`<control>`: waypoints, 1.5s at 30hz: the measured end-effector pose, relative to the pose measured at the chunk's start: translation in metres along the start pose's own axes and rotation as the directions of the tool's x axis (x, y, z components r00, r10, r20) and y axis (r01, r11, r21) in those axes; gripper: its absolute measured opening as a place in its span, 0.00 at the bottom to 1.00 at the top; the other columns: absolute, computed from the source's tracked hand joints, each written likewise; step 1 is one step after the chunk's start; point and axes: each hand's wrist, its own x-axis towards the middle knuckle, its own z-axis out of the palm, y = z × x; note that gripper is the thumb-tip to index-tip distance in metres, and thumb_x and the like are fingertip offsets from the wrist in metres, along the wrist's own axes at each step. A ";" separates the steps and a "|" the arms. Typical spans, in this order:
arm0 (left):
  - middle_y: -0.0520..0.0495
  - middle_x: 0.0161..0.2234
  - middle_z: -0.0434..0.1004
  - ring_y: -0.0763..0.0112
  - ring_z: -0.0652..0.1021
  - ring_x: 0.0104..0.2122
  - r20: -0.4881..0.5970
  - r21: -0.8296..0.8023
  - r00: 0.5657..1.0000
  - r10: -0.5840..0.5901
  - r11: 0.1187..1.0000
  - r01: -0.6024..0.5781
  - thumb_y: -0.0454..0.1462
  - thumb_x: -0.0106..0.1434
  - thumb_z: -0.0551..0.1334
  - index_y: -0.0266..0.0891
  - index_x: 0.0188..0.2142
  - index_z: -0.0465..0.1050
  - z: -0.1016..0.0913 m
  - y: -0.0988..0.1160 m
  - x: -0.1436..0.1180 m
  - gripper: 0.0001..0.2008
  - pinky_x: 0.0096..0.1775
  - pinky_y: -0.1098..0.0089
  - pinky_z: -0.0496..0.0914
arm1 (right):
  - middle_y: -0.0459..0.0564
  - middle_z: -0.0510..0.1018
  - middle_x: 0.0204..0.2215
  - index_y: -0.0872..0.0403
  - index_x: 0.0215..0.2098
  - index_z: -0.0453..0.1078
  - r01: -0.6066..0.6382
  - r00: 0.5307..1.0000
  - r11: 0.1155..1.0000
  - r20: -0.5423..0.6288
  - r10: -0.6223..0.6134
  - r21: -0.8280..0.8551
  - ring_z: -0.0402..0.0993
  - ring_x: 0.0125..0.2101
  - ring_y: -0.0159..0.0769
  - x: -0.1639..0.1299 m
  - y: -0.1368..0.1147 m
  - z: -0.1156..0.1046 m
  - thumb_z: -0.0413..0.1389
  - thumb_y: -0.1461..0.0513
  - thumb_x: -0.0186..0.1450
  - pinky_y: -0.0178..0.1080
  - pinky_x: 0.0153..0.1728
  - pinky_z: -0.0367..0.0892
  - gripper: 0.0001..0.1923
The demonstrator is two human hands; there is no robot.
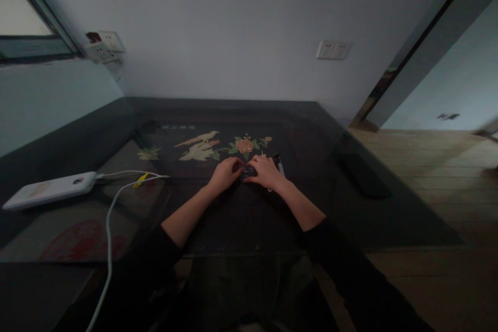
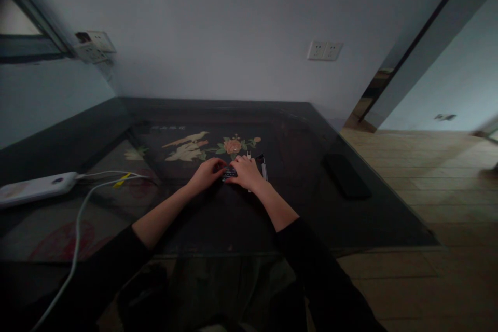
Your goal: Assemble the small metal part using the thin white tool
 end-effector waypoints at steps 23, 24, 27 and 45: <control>0.47 0.34 0.74 0.68 0.74 0.34 -0.032 -0.095 0.996 0.080 0.992 -0.083 0.35 0.63 0.55 0.39 0.39 0.71 0.005 0.014 -0.002 0.08 0.39 0.67 0.69 | 0.50 0.72 0.36 0.55 0.42 0.75 -0.296 0.934 0.916 -0.120 0.337 0.270 0.69 0.33 0.35 -0.076 0.148 -0.034 0.66 0.60 0.54 0.39 0.38 0.64 0.18; 0.47 0.34 0.74 0.68 0.74 0.35 -0.024 -0.097 0.995 0.101 0.990 -0.103 0.35 0.63 0.55 0.39 0.39 0.71 0.005 0.017 -0.003 0.08 0.39 0.67 0.69 | 0.49 0.72 0.35 0.55 0.42 0.75 -0.293 0.937 0.914 -0.105 0.333 0.281 0.69 0.33 0.34 -0.077 0.149 -0.032 0.66 0.60 0.53 0.38 0.37 0.64 0.18; 0.46 0.35 0.73 0.68 0.74 0.37 0.003 -0.114 0.989 0.151 0.982 -0.150 0.35 0.64 0.54 0.39 0.40 0.71 0.006 0.024 -0.005 0.08 0.42 0.67 0.69 | 0.48 0.70 0.35 0.55 0.42 0.75 -0.287 0.942 0.908 -0.083 0.325 0.307 0.67 0.32 0.33 -0.075 0.148 -0.028 0.66 0.61 0.53 0.37 0.36 0.63 0.18; 0.44 0.37 0.74 0.66 0.74 0.38 0.072 -0.111 0.988 0.139 0.985 -0.131 0.34 0.63 0.55 0.38 0.40 0.71 0.006 0.020 -0.004 0.08 0.43 0.64 0.69 | 0.50 0.64 0.40 0.53 0.48 0.74 -0.283 0.949 0.862 -0.006 0.314 0.420 0.64 0.33 0.32 -0.074 0.148 -0.025 0.66 0.60 0.54 0.38 0.38 0.66 0.23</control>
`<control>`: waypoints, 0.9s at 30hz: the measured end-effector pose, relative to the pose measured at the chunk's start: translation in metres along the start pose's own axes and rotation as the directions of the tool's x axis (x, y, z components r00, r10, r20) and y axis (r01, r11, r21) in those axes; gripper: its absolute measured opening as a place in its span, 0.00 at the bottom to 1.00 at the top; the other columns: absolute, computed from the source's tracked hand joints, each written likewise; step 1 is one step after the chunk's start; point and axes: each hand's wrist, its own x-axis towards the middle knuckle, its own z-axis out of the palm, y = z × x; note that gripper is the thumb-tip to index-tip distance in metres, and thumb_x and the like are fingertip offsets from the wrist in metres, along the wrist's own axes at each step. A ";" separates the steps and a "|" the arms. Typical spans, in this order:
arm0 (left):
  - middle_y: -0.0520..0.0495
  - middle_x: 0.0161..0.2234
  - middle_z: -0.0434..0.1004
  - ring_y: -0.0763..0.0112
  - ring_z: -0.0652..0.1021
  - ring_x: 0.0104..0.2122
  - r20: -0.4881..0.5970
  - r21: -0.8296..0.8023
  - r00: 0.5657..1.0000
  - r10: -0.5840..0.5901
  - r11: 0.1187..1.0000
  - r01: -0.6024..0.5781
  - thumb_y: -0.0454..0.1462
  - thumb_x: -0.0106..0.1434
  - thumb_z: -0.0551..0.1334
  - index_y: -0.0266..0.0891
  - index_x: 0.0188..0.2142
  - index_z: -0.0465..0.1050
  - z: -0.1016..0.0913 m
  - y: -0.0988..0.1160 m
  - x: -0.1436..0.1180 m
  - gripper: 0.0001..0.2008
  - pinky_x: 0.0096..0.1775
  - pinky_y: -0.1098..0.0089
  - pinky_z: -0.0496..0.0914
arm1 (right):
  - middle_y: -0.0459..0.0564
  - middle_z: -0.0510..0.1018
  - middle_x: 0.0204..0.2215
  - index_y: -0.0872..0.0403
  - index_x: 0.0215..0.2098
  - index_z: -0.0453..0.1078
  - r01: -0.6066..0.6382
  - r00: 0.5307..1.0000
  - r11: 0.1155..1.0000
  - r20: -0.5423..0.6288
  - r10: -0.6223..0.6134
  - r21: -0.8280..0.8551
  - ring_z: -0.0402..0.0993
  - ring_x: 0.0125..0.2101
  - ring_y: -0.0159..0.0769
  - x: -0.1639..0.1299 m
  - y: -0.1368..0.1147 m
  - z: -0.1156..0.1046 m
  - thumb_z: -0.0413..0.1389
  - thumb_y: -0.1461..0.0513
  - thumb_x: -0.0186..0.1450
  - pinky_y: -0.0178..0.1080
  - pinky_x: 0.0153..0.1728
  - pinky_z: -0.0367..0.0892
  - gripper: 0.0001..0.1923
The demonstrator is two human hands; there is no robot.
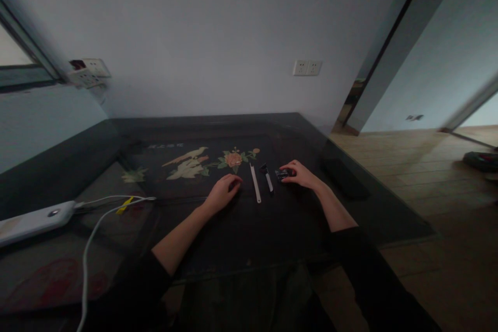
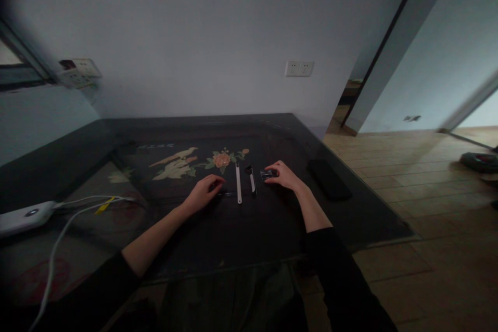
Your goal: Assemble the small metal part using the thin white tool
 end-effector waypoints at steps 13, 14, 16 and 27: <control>0.46 0.36 0.74 0.67 0.74 0.37 -0.002 -0.014 1.000 0.007 1.000 -0.007 0.33 0.63 0.55 0.38 0.40 0.72 -0.002 0.003 0.000 0.08 0.42 0.65 0.69 | 0.50 0.63 0.41 0.53 0.48 0.73 -0.013 1.000 0.999 -0.010 0.013 -0.034 0.64 0.34 0.33 0.000 0.001 0.001 0.65 0.59 0.55 0.39 0.39 0.66 0.22; 0.46 0.36 0.74 0.67 0.74 0.37 -0.007 -0.017 1.000 0.010 1.000 -0.010 0.33 0.63 0.55 0.38 0.40 0.72 -0.002 0.003 0.000 0.08 0.42 0.65 0.69 | 0.50 0.63 0.41 0.52 0.48 0.73 -0.019 1.000 0.999 -0.008 0.019 -0.033 0.64 0.34 0.33 0.000 0.001 0.001 0.65 0.59 0.55 0.39 0.39 0.66 0.22; 0.46 0.36 0.74 0.67 0.74 0.37 -0.020 -0.023 1.000 0.017 1.000 -0.018 0.33 0.63 0.55 0.38 0.40 0.72 -0.003 0.003 0.000 0.08 0.41 0.66 0.69 | 0.50 0.63 0.41 0.51 0.48 0.73 -0.029 1.000 0.999 -0.008 0.029 -0.026 0.65 0.35 0.33 -0.001 0.000 0.000 0.66 0.59 0.55 0.39 0.39 0.66 0.22; 0.47 0.35 0.74 0.69 0.74 0.36 -0.075 -0.027 0.995 0.067 0.997 -0.069 0.33 0.63 0.55 0.39 0.39 0.72 -0.001 -0.001 -0.001 0.08 0.41 0.67 0.69 | 0.48 0.64 0.36 0.53 0.49 0.72 -0.014 0.999 0.998 -0.048 0.011 -0.059 0.64 0.31 0.32 -0.001 0.000 -0.003 0.64 0.57 0.57 0.39 0.38 0.66 0.23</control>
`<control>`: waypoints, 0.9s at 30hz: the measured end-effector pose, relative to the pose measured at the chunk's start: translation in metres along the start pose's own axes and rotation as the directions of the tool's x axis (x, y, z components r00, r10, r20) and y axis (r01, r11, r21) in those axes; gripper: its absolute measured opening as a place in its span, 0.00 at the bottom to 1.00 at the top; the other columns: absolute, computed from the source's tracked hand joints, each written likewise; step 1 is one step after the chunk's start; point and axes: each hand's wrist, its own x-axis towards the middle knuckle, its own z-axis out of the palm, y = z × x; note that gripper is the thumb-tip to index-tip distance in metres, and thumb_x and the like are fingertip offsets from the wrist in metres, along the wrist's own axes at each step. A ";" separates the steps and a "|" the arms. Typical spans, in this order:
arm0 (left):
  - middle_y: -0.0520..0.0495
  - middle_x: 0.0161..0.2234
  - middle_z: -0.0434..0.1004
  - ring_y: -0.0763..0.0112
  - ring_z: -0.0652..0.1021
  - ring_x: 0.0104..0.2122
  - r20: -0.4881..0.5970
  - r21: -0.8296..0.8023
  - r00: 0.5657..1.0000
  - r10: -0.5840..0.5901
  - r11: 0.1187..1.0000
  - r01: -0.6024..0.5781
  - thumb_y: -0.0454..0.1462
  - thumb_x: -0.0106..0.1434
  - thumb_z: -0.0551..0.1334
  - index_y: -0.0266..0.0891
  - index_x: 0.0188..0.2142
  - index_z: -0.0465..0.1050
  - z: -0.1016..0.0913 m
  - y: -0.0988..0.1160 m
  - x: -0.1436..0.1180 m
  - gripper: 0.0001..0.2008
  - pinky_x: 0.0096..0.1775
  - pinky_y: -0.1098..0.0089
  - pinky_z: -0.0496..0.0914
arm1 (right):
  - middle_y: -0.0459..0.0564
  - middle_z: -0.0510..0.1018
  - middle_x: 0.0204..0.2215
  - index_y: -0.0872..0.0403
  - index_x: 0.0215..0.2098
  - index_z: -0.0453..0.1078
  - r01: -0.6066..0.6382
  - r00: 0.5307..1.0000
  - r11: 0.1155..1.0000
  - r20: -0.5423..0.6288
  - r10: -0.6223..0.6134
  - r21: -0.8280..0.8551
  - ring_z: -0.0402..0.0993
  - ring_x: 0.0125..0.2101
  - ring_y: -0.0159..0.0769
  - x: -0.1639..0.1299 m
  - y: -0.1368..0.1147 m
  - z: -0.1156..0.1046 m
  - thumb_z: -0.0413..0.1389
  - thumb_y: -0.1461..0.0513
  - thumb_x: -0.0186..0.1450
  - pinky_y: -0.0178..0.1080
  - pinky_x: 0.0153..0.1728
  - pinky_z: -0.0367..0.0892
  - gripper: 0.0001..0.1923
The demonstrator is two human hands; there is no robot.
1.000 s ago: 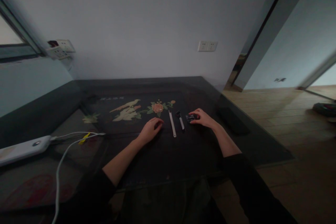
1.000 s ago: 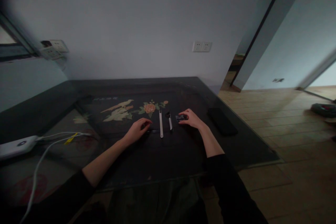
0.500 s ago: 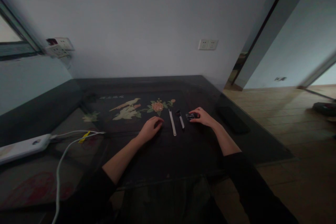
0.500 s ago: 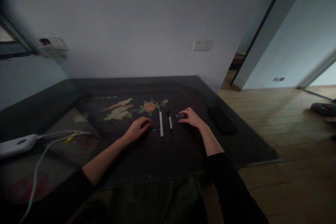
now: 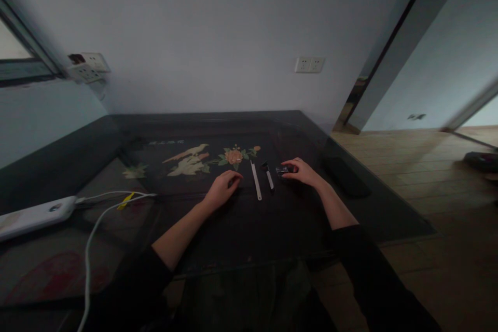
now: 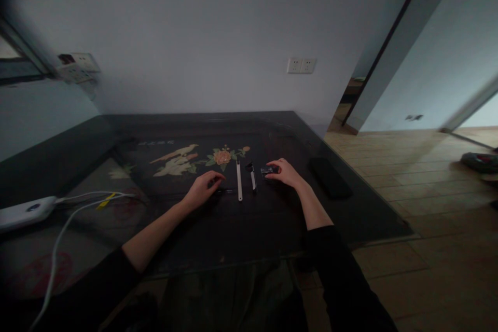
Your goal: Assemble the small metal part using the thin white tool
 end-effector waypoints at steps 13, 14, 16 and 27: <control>0.47 0.35 0.75 0.69 0.75 0.37 0.006 -0.006 1.000 -0.014 1.000 0.014 0.32 0.63 0.55 0.40 0.39 0.72 0.000 0.000 0.000 0.09 0.41 0.67 0.69 | 0.51 0.61 0.43 0.51 0.49 0.72 -0.023 0.999 0.999 0.049 0.021 0.045 0.65 0.42 0.38 0.000 0.003 0.005 0.67 0.59 0.53 0.43 0.46 0.66 0.25; 0.47 0.35 0.75 0.69 0.75 0.37 0.008 -0.005 1.000 -0.019 1.000 0.019 0.32 0.62 0.55 0.40 0.39 0.72 0.000 0.000 0.000 0.09 0.41 0.67 0.69 | 0.51 0.60 0.43 0.52 0.49 0.72 -0.021 0.999 0.999 0.048 0.019 0.045 0.65 0.42 0.37 0.000 0.003 0.005 0.66 0.59 0.54 0.43 0.47 0.66 0.25; 0.47 0.35 0.75 0.69 0.75 0.37 0.011 -0.004 1.000 -0.026 1.000 0.026 0.32 0.62 0.55 0.39 0.39 0.72 0.000 0.001 0.000 0.09 0.40 0.67 0.70 | 0.51 0.60 0.43 0.52 0.49 0.73 -0.018 0.999 0.999 0.047 0.016 0.046 0.65 0.42 0.37 0.000 0.003 0.004 0.66 0.59 0.54 0.43 0.47 0.65 0.24; 0.46 0.36 0.74 0.68 0.75 0.37 0.025 -0.001 1.000 -0.018 1.000 0.018 0.33 0.62 0.55 0.39 0.39 0.72 -0.001 0.001 0.000 0.09 0.41 0.65 0.70 | 0.50 0.63 0.41 0.52 0.49 0.72 -0.031 0.999 0.999 -0.040 0.032 0.009 0.65 0.32 0.31 -0.002 -0.002 0.002 0.64 0.56 0.56 0.40 0.41 0.67 0.23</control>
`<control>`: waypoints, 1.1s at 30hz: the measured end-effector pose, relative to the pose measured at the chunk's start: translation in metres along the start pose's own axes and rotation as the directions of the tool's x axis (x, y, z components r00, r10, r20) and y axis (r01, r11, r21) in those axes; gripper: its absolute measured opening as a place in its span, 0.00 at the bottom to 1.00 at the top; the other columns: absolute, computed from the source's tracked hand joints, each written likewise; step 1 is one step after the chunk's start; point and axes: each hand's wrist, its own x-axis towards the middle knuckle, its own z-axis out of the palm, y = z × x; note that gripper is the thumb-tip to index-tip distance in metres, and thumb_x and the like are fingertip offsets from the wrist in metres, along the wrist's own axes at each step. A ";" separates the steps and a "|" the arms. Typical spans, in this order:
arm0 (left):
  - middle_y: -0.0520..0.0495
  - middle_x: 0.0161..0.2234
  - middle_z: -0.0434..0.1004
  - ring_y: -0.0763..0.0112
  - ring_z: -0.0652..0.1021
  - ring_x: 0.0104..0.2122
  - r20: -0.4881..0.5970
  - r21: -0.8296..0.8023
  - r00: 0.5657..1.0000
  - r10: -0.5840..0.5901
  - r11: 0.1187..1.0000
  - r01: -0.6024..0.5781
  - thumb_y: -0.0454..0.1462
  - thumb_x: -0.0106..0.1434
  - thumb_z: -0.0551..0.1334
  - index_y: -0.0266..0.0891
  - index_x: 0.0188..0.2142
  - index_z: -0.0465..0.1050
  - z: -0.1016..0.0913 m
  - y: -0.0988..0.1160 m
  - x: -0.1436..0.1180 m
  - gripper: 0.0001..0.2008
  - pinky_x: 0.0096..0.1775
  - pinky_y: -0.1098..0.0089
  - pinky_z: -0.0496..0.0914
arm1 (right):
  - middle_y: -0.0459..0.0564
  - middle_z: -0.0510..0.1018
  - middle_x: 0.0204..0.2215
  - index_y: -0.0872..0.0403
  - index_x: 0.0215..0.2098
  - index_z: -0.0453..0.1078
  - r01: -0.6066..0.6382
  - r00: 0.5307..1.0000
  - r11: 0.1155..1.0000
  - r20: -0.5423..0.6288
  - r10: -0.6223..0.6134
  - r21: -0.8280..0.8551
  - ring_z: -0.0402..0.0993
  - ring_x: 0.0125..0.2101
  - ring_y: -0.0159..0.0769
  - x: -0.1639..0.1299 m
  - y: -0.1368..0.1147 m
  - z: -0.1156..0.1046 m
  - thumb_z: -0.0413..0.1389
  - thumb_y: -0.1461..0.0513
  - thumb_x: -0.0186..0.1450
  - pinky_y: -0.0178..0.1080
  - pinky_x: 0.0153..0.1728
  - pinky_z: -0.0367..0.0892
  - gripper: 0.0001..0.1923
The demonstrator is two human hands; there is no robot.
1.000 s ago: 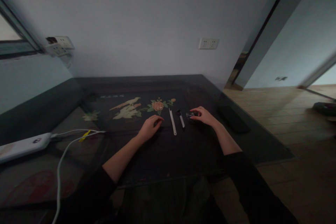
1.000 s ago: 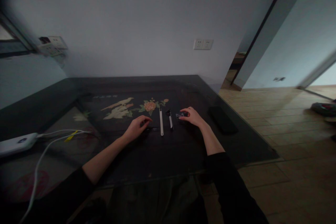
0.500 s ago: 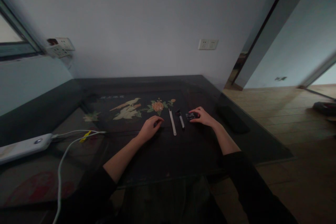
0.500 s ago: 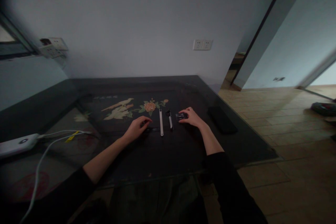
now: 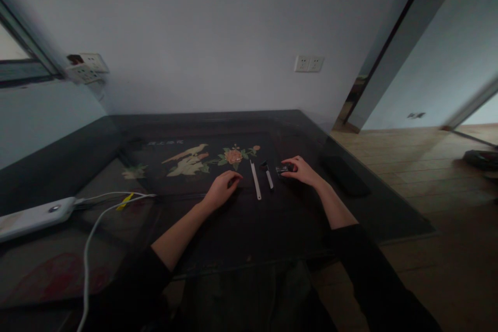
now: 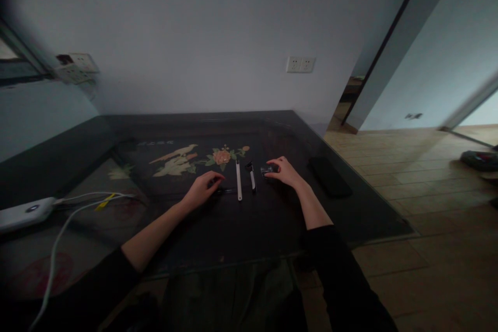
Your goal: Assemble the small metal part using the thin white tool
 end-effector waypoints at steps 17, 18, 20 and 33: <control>0.45 0.38 0.72 0.66 0.73 0.40 0.052 0.014 0.998 0.040 0.999 -0.040 0.33 0.64 0.54 0.40 0.41 0.71 0.007 0.015 -0.003 0.09 0.45 0.63 0.70 | 0.53 0.79 0.33 0.53 0.42 0.64 -0.115 0.993 0.894 -0.028 0.114 -0.434 0.77 0.33 0.42 -0.029 -0.110 0.034 0.50 0.54 0.68 0.37 0.31 0.65 0.11; 0.44 0.40 0.72 0.65 0.73 0.43 0.051 0.016 0.997 0.061 0.998 -0.062 0.34 0.64 0.55 0.40 0.42 0.71 0.008 0.019 -0.003 0.10 0.47 0.62 0.69 | 0.56 0.79 0.35 0.53 0.45 0.63 -0.118 0.991 0.868 0.003 0.137 -0.482 0.77 0.35 0.44 -0.031 -0.116 0.038 0.51 0.54 0.67 0.38 0.32 0.66 0.13; 0.42 0.46 0.70 0.63 0.71 0.49 0.052 0.032 0.993 0.105 0.994 -0.107 0.34 0.63 0.56 0.41 0.44 0.71 0.012 0.027 -0.004 0.10 0.52 0.60 0.66 | 0.60 0.79 0.38 0.55 0.50 0.60 -0.108 0.985 0.841 0.056 0.163 -0.530 0.78 0.37 0.47 -0.034 -0.122 0.043 0.51 0.56 0.68 0.41 0.35 0.68 0.15; 0.34 0.60 0.63 0.53 0.65 0.59 0.196 0.099 0.969 0.153 0.980 -0.175 0.48 0.57 0.64 0.38 0.56 0.65 0.036 0.025 0.004 0.29 0.59 0.52 0.60 | 0.61 0.79 0.39 0.57 0.52 0.58 -0.136 0.982 0.822 0.034 0.186 -0.553 0.79 0.38 0.48 -0.034 -0.119 0.051 0.41 0.64 0.70 0.44 0.36 0.69 0.14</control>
